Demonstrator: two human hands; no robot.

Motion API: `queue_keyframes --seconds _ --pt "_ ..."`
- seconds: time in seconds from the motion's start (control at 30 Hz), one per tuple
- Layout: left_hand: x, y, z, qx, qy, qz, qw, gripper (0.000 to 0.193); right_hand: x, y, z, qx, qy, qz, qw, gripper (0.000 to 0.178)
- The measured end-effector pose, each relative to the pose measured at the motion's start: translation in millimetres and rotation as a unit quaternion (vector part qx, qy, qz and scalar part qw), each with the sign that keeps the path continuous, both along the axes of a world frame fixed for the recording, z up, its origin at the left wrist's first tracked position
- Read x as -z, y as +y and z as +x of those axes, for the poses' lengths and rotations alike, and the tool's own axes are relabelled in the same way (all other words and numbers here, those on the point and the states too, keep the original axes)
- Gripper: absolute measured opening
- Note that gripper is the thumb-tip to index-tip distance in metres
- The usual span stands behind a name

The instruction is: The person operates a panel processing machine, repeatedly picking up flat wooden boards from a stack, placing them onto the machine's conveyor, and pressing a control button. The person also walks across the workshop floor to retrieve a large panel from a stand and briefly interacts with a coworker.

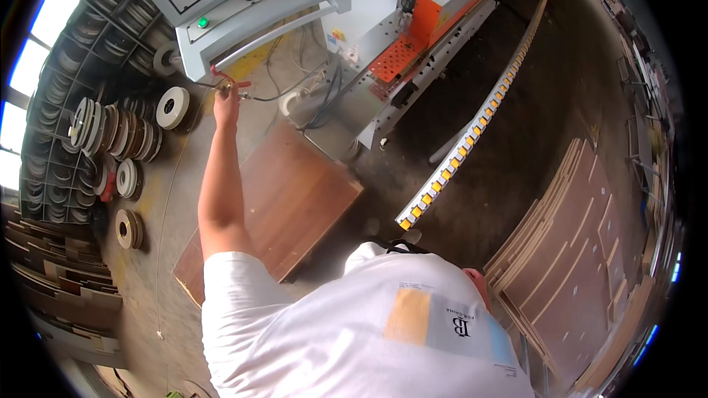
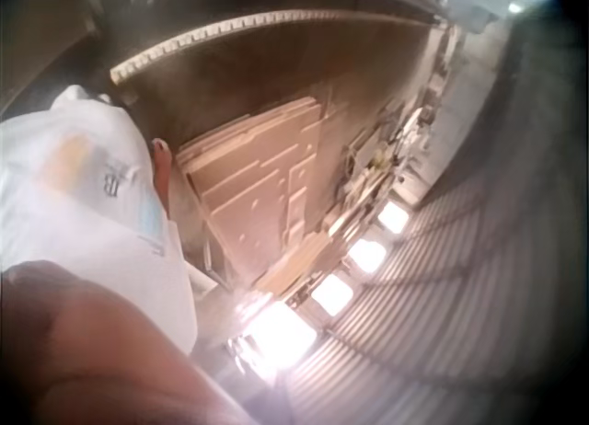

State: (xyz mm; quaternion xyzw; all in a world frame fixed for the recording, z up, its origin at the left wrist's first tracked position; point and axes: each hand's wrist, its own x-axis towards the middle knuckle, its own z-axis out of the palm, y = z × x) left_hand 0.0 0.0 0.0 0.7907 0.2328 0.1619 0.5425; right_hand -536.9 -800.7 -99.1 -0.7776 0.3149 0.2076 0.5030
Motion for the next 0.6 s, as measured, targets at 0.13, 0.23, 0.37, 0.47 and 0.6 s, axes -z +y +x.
queue_keyframes --seconds 0.13,0.23,0.37,0.47,0.6 --pt "-15.7 -39.3 9.7 0.002 -0.063 -0.059 0.996 0.023 43.2 -17.4 -36.2 -0.042 -0.050 -0.060 0.996 0.036" --pt "-21.6 -48.8 -16.0 -0.019 -0.107 -0.114 0.987 0.016 66.1 -38.8 -48.0 -0.013 0.001 -0.077 0.997 0.036" --pt "-35.9 -15.7 -39.2 -0.084 -0.154 -0.173 0.969 0.017 56.1 -38.5 -17.8 0.002 0.033 -0.085 0.996 0.036" --pt "-55.8 -6.8 -61.2 -0.050 -0.294 -0.179 0.938 0.013 0.7 -15.3 29.1 -0.064 -0.011 -0.073 0.995 0.034" --pt "-110.6 -3.2 -90.9 -0.086 -0.359 -0.100 0.924 0.015 -1.1 -13.3 52.7 -0.031 0.017 -0.018 0.999 0.028"
